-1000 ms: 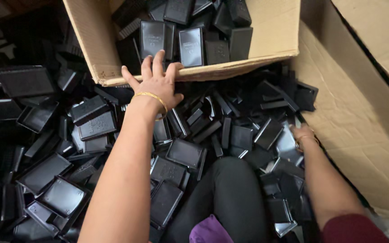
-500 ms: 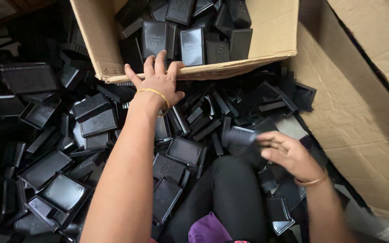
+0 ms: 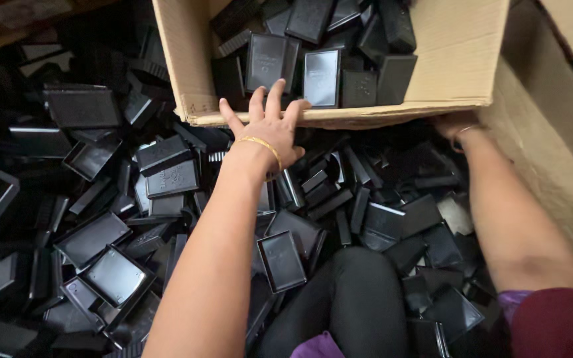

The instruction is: The person sits on the floor surrounded by a large pile of black plastic boxes, picks up a base and lid, fits the lid onto the base, and places the assembled box into a cardboard box beside them, repeating this for many boxes.

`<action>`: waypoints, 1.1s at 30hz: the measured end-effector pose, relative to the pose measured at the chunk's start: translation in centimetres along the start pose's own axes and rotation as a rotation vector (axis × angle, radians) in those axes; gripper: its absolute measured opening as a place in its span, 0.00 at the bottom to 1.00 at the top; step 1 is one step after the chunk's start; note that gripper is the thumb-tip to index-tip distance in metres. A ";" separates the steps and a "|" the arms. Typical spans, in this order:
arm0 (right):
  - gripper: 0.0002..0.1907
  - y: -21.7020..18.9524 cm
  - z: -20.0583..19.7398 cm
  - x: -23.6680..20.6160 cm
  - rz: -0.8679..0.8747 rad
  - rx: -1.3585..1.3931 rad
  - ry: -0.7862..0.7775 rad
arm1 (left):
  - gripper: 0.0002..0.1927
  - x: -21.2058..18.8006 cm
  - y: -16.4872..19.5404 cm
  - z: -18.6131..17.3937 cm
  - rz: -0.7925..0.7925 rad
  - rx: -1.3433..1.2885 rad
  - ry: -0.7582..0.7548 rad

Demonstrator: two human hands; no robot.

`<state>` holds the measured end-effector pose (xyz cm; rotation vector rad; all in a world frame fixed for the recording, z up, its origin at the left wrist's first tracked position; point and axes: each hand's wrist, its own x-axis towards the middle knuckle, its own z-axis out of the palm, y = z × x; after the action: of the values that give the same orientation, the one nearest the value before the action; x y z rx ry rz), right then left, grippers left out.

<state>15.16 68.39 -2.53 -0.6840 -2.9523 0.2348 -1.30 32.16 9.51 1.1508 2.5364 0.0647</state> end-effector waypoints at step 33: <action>0.26 1.0 1.6 -19.0 0.708 0.001 0.365 | 0.42 -0.4 0.3 0.7 -0.017 -0.019 0.065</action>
<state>32.33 60.70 -5.49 -1.5586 -2.2660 0.1385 -0.64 32.01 8.98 1.1375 2.5961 0.1244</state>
